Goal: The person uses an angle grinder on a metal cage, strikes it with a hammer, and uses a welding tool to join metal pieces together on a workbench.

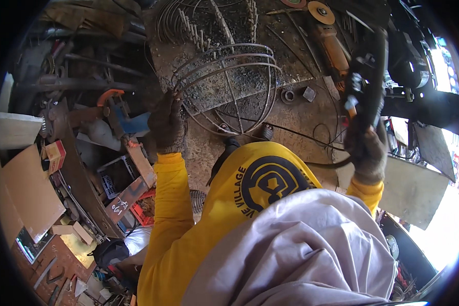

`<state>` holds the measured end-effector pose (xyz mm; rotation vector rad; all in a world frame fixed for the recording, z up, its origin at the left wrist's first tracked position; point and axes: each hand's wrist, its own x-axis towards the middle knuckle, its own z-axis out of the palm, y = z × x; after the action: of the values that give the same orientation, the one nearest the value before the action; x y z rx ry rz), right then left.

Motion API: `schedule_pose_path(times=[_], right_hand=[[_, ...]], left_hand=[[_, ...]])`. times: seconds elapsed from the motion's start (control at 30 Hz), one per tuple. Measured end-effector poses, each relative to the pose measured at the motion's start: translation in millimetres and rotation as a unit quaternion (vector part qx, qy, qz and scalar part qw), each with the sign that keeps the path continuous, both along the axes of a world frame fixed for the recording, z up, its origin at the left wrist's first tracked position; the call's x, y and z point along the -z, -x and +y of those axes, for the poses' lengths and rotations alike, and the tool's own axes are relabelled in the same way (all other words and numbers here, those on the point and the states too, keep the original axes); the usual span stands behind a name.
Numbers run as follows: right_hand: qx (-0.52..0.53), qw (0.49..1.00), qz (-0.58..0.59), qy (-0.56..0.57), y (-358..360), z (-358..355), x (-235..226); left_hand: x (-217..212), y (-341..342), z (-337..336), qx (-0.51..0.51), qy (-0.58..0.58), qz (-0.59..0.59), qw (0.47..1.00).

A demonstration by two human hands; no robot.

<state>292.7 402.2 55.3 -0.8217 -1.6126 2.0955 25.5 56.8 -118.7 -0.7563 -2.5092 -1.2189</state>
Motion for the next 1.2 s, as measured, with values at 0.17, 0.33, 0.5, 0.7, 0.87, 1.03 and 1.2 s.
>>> schedule_pose_path(times=[0.17, 0.33, 0.5, 0.7, 0.87, 1.03, 1.2], right_hand=[[0.002, 0.998, -0.013, -0.068, 69, -18, 16], [-0.059, 0.976, -0.077, -0.193, 77, -1, 13], [-0.129, 0.954, -0.121, -0.242, 80, 16, -4], [-0.119, 0.980, -0.080, -0.137, 95, 10, 24], [-0.115, 0.976, -0.094, -0.157, 100, 9, 29], [-0.116, 0.980, -0.072, -0.147, 97, 17, 6], [-0.139, 0.973, -0.107, -0.149, 106, 26, -9]], left_hand=[[-7, 0, 0, 0.015, 0.012, 0.007, 1.000], [-6, 0, 1, -0.008, 0.017, -0.009, 1.000], [-2, 3, -5, 0.024, 0.057, 0.029, 0.998], [-9, -3, 3, 0.019, -0.035, -0.047, 0.998], [-4, 1, 2, 0.021, -0.018, -0.002, 1.000], [-4, 0, 1, -0.002, 0.068, 0.009, 0.998], [-11, -5, 3, -0.017, 0.045, -0.027, 0.998]])
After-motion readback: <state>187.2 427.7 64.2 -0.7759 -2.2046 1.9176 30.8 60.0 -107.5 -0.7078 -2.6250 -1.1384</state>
